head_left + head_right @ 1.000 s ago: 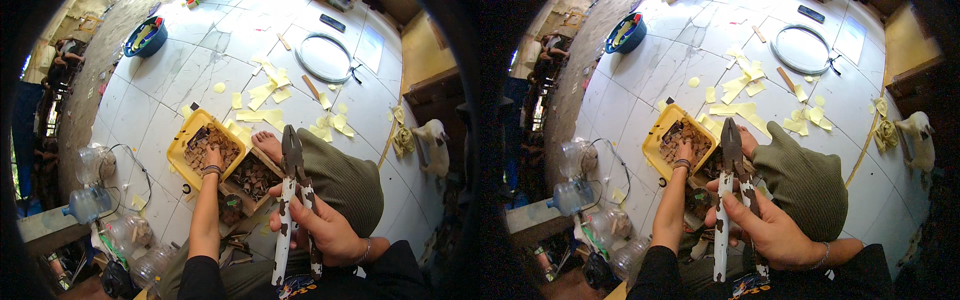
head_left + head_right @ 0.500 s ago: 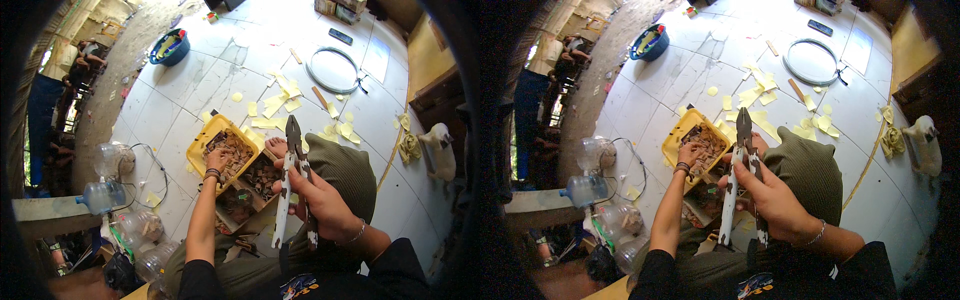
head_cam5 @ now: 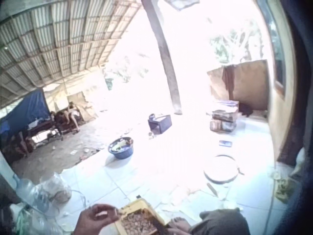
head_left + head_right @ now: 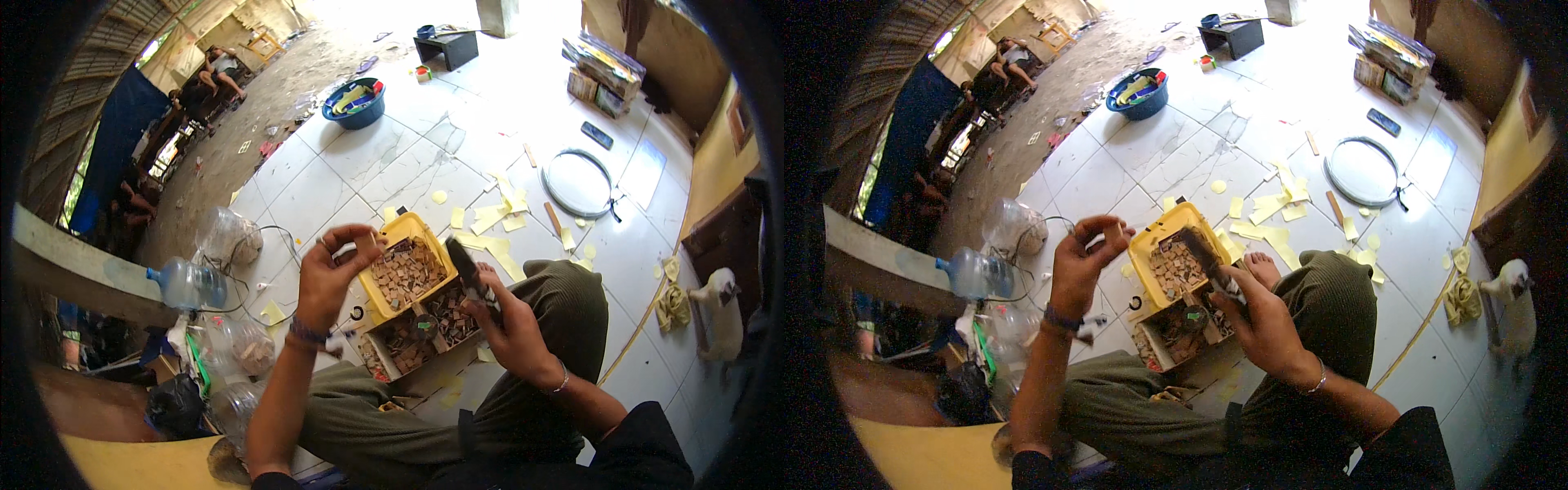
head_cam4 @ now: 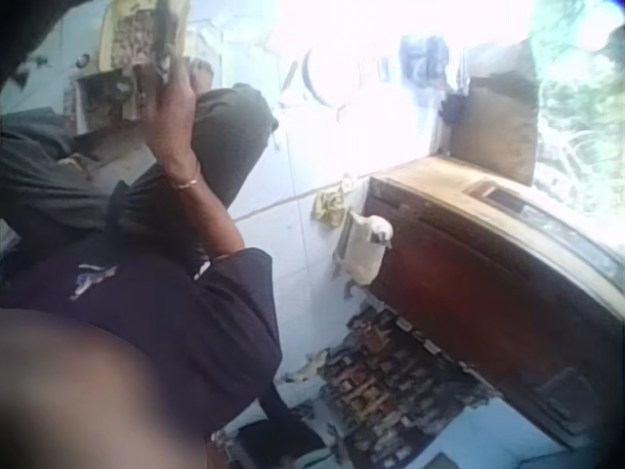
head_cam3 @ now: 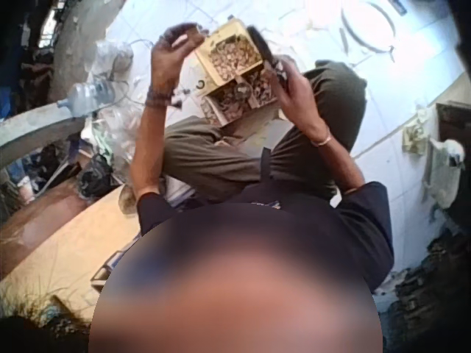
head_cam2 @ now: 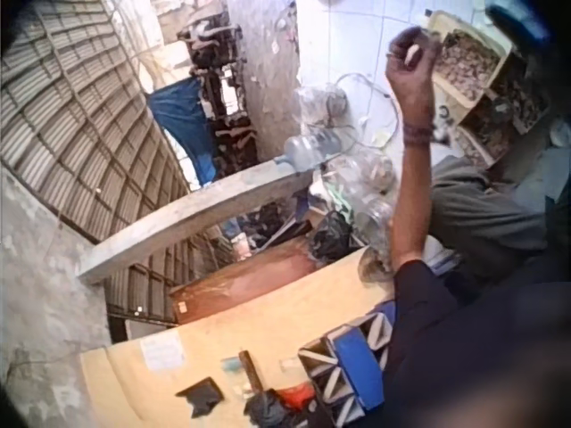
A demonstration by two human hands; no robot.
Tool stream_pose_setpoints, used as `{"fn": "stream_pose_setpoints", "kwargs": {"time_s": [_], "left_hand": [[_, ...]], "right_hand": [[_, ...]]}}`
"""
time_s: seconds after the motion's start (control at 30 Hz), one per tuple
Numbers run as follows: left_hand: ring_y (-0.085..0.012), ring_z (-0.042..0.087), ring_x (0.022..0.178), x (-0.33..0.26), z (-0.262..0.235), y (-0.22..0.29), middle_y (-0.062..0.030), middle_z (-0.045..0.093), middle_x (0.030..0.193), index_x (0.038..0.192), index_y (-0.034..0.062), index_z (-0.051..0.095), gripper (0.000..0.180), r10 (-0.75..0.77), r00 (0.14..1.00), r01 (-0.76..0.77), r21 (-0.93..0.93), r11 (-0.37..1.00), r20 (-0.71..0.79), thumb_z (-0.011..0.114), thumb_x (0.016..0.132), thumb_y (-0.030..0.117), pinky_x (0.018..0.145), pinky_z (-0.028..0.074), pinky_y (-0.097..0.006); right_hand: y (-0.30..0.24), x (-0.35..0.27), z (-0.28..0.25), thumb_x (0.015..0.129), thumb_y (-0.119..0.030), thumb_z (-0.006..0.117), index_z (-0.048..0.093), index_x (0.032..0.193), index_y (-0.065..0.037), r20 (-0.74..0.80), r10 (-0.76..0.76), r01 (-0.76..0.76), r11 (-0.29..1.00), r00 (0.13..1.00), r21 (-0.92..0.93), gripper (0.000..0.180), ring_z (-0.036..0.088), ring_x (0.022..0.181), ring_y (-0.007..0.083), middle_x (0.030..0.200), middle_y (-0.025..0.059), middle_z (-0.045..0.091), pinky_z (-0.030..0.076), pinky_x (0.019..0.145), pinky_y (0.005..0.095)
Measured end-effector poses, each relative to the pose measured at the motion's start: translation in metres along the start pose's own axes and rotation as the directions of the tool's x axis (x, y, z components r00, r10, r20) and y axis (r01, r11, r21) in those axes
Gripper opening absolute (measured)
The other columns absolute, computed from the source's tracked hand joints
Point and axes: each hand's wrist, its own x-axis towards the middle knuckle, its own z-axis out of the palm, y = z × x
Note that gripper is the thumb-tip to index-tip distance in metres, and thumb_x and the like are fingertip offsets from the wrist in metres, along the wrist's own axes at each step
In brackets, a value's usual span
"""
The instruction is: The person sits on the floor and uses pliers to trim small rectangular components from a box, placing the trimmed pieces into a yellow tray. The person repeatedly picks up a component, trims it with pliers, and deposits it into the tray.
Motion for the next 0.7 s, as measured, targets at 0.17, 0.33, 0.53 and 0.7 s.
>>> {"fn": "stream_pose_setpoints", "kwargs": {"time_s": [0.17, 0.33, 0.53, 0.7], "left_hand": [[-0.0264, 0.072, 0.116, -0.087, 0.048, 0.022, -0.0169, 0.072, 0.12, 0.123, -0.0024, 0.062, 0.035, 0.075, 0.994, -0.1, -0.419, 0.902, -0.074, 0.076, 0.092, -0.007, 0.096, 0.062, -0.036], [-0.0242, 0.071, 0.115, -0.101, 0.064, 0.002, -0.022, 0.071, 0.124, 0.123, -0.0011, 0.062, 0.037, 0.21, 0.973, -0.232, -0.389, 0.892, -0.099, 0.074, 0.09, -0.013, 0.1, 0.062, -0.036], [-0.0248, 0.07, 0.119, -0.108, 0.063, -0.007, -0.0228, 0.07, 0.128, 0.123, -0.0011, 0.062, 0.037, 0.237, 0.968, -0.25, -0.43, 0.867, -0.086, 0.075, 0.09, -0.012, 0.103, 0.06, -0.037], [-0.025, 0.068, 0.123, -0.112, 0.065, -0.01, -0.0217, 0.068, 0.131, 0.122, -0.0011, 0.062, 0.038, 0.241, 0.967, -0.249, -0.473, 0.845, -0.078, 0.077, 0.089, -0.01, 0.104, 0.06, -0.038]], "right_hand": [[-0.002, -0.004, 0.001, 0.072, 0.01, 0.072, 0.052, 0.15, -0.015, 0.071, -0.333, 0.336, 0.87, 0.94, -0.361, 0.084, 0.067, 0.105, 0.0386, 0.121, 0.0137, 0.066, 0.057, 0.085, 0.0459], [-0.001, -0.003, 0.008, 0.067, 0.013, 0.069, 0.053, 0.153, -0.015, 0.062, -0.411, 0.389, 0.789, 0.91, -0.475, 0.092, 0.066, 0.104, 0.0337, 0.121, 0.0123, 0.063, 0.056, 0.086, 0.0446], [0.002, -0.002, 0.013, 0.07, 0.014, 0.067, 0.054, 0.151, -0.011, 0.061, -0.426, 0.392, 0.756, 0.903, -0.524, 0.085, 0.065, 0.104, 0.0345, 0.12, 0.0158, 0.062, 0.054, 0.087, 0.0454], [0.006, -0.003, 0.015, 0.08, 0.017, 0.064, 0.054, 0.147, -0.005, 0.053, -0.464, 0.424, 0.749, 0.884, -0.509, 0.072, 0.067, 0.101, 0.0379, 0.119, 0.023, 0.062, 0.057, 0.084, 0.0473]]}}
